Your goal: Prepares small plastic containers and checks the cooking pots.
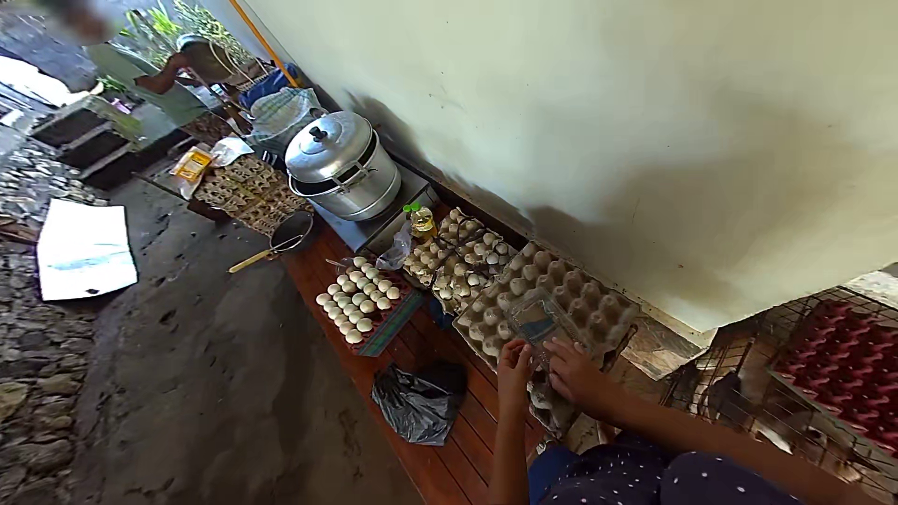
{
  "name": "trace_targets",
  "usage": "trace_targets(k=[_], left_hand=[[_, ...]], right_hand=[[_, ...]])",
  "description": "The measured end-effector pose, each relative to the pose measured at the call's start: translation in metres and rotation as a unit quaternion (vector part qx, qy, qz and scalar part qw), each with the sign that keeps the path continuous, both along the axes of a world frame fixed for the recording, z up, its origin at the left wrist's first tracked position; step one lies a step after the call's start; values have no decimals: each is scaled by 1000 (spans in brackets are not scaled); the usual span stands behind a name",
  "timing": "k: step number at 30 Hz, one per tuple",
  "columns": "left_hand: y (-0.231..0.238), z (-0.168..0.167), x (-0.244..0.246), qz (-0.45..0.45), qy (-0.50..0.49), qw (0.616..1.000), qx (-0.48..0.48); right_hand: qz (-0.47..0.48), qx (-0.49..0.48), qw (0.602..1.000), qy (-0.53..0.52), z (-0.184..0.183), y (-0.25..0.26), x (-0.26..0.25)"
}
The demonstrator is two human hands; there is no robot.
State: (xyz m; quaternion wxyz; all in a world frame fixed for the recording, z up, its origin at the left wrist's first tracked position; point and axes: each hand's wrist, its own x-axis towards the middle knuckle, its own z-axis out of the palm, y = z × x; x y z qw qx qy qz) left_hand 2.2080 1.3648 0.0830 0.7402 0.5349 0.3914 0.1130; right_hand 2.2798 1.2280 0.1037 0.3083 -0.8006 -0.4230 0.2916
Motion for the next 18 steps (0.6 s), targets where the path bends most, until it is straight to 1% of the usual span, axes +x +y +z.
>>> trace_targets(k=[2, 6, 8, 10, 15, 16, 18], left_hand=[[2, 2, 3, -29, -6, 1000, -1], [5, 6, 1, -82, -31, 996, 6], [4, 6, -1, -99, -42, 994, 3], [2, 8, -3, -111, -49, 992, -15], [6, 5, -8, -141, -62, 987, -36], [8, 3, -9, -148, -56, 987, -24], [9, 1, -11, -154, -18, 987, 43]], right_hand=[[-4, 10, 1000, 11, 1, -3, -1], [-46, 78, 995, 38, 5, -8, 5], [-64, 93, 992, 54, 8, -8, 7], [-74, 97, 991, 51, 9, -6, 5], [-111, 58, 991, 36, 17, 0, -9], [-127, 61, 990, 23, 16, 1, -12], [-169, 64, 983, -14, 17, 3, -17]])
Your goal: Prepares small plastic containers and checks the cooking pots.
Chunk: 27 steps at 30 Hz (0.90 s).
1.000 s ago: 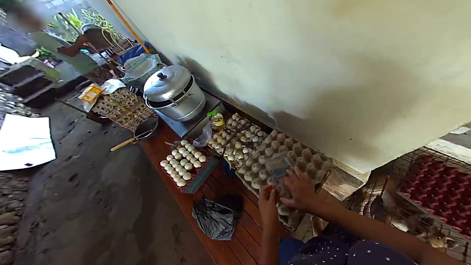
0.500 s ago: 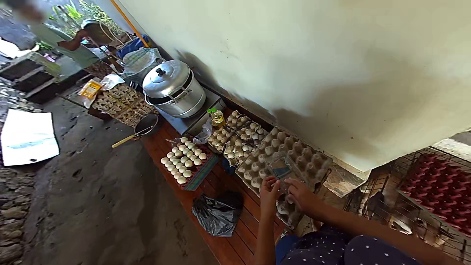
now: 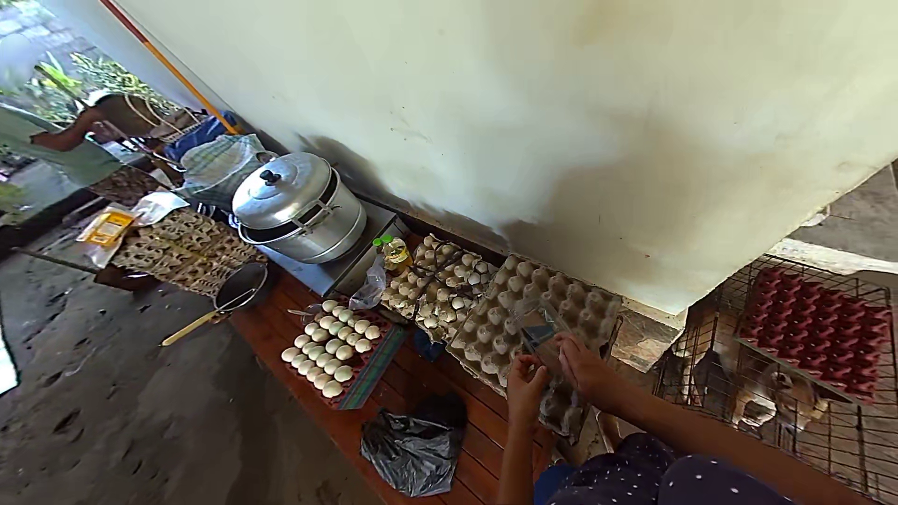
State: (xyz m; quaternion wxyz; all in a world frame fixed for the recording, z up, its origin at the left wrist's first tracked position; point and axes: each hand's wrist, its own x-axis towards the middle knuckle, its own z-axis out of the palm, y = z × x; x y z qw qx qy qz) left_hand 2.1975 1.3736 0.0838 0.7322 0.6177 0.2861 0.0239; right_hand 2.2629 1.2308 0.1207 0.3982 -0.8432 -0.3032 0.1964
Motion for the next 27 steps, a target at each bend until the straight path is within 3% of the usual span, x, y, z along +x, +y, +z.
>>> trace_targets(k=[3, 5, 8, 10, 14, 21, 27], left_hand=[[0, -8, 0, 14, 64, 989, 134], [6, -13, -3, 28, 99, 981, 164], [14, -15, -8, 26, 114, 980, 162], [16, -12, -11, -3, 104, 982, 156], [16, -14, -13, -45, 67, 984, 158], [10, -15, -8, -103, 81, 980, 150], [6, -9, -7, -84, 91, 985, 118]], right_hand=[[-92, 10, 994, -49, 2, -3, -1], [-156, -1, 984, -81, 3, -8, 8], [-235, -46, 931, -276, -12, -20, 34], [-209, -51, 917, -337, -20, -29, 45], [-63, -124, 902, -409, -28, -12, 45], [76, -237, 947, -201, -34, 54, 54], [55, -329, 940, -71, -21, 80, 64]])
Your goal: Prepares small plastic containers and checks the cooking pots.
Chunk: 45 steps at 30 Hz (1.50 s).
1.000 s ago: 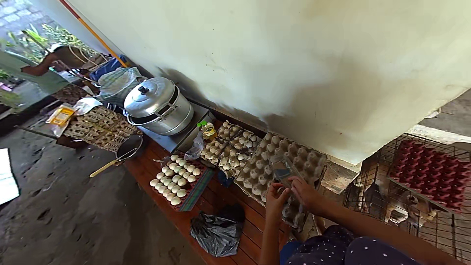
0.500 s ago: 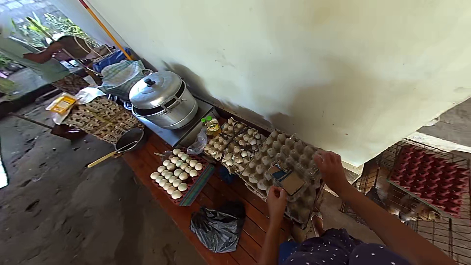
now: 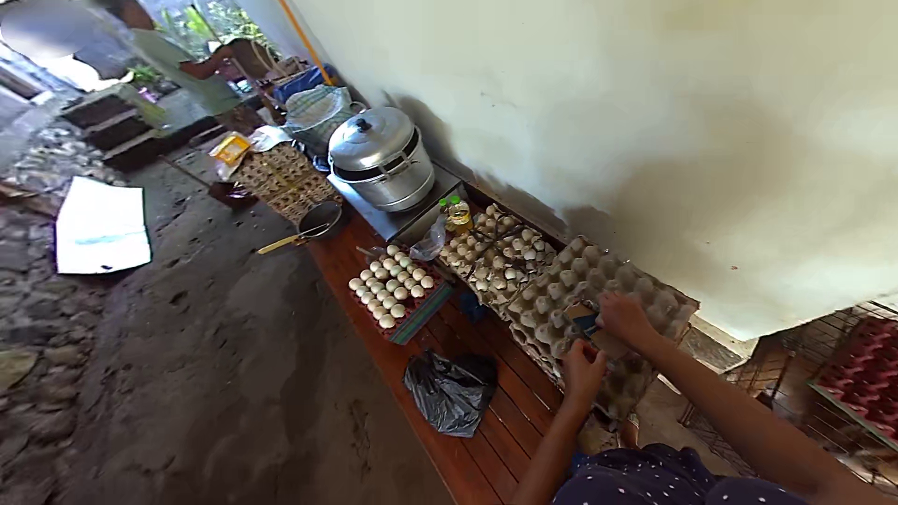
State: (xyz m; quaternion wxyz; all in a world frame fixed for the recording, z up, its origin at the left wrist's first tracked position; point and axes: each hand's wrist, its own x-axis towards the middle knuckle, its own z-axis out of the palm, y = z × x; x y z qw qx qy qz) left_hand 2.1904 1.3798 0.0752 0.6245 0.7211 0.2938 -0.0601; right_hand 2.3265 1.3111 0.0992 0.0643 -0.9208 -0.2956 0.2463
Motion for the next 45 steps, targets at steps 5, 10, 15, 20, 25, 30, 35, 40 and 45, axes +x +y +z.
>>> trace_targets(k=[5, 10, 15, 20, 25, 30, 35, 40, 45], left_hand=[[-1, 0, 7, 12, 6, 999, -31], [13, 5, -1, 18, 7, 1000, 22], [38, 28, -31, 49, -75, 983, 158], [37, 86, -49, 56, -284, 949, -122], [30, 85, -49, 107, -273, 944, -151], [21, 83, -57, 178, -254, 916, -255], [19, 80, -66, 188, -250, 909, -277], [22, 75, -76, 187, -211, 918, -277], [26, 69, -88, 148, -236, 927, -250]], right_hand=[[-132, 201, 957, 163, 28, -11, -22], [-159, 486, 751, 419, 74, -38, -78], [-129, 575, 766, 256, 90, -53, -106], [-8, 521, 846, -111, 68, -54, -116], [2, 480, 854, -200, 55, -45, -130], [-8, 518, 831, -203, 42, -43, -144], [-37, 513, 833, -206, 37, -37, -154], [-60, 508, 844, -157, 37, -31, -167], [-124, 530, 839, 3, 47, -35, -170]])
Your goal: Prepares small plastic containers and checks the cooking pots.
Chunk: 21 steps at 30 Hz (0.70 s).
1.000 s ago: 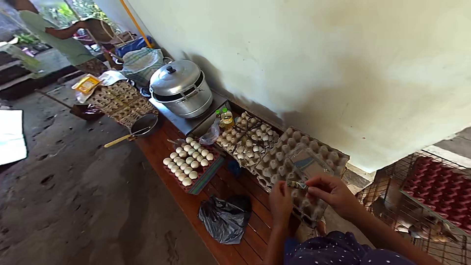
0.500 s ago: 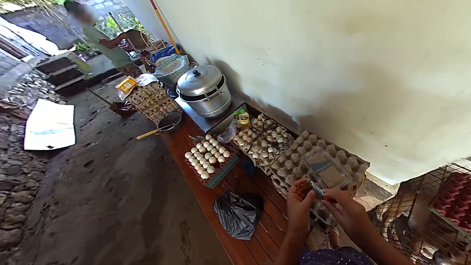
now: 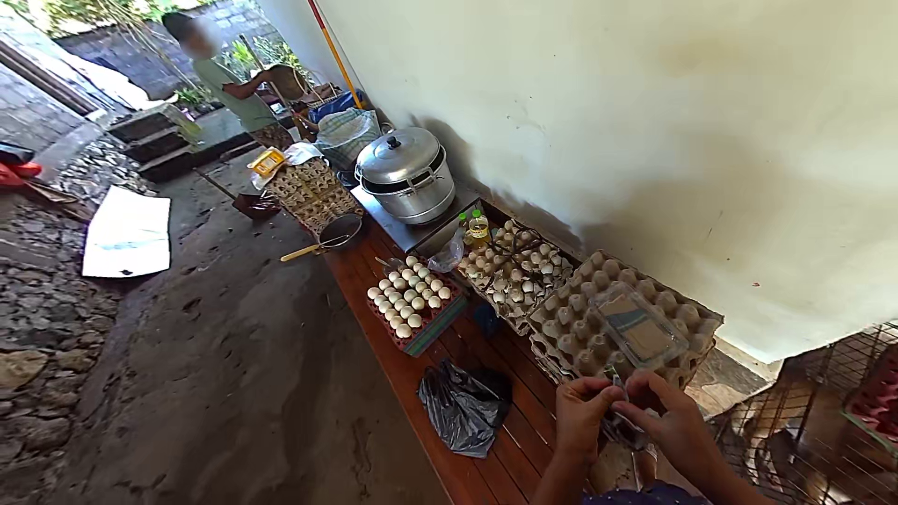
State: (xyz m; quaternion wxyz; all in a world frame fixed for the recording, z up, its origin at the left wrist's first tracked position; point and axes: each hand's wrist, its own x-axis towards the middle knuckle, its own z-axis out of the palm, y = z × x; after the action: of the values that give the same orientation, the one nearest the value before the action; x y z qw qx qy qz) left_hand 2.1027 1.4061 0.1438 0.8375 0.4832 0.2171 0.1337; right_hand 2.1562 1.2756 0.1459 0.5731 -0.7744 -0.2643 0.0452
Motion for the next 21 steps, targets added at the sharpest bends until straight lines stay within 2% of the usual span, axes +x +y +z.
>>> trace_targets(k=[5, 11, 16, 18, 21], left_hand=[[4, -11, -5, -32, -37, 999, -11], [9, -28, -2, -70, -84, 993, 48], [7, -43, 0, -74, -101, 990, 58], [9, -45, 0, -75, -113, 978, 157], [11, -44, 0, -50, -147, 921, 358]], right_hand=[[31, 66, 973, 219, 13, -3, 3], [13, 85, 948, 307, 15, -2, 3], [13, 102, 871, 481, 18, 0, 12], [66, 52, 889, 449, 13, -5, 21], [151, -70, 944, 285, 2, -10, 31]])
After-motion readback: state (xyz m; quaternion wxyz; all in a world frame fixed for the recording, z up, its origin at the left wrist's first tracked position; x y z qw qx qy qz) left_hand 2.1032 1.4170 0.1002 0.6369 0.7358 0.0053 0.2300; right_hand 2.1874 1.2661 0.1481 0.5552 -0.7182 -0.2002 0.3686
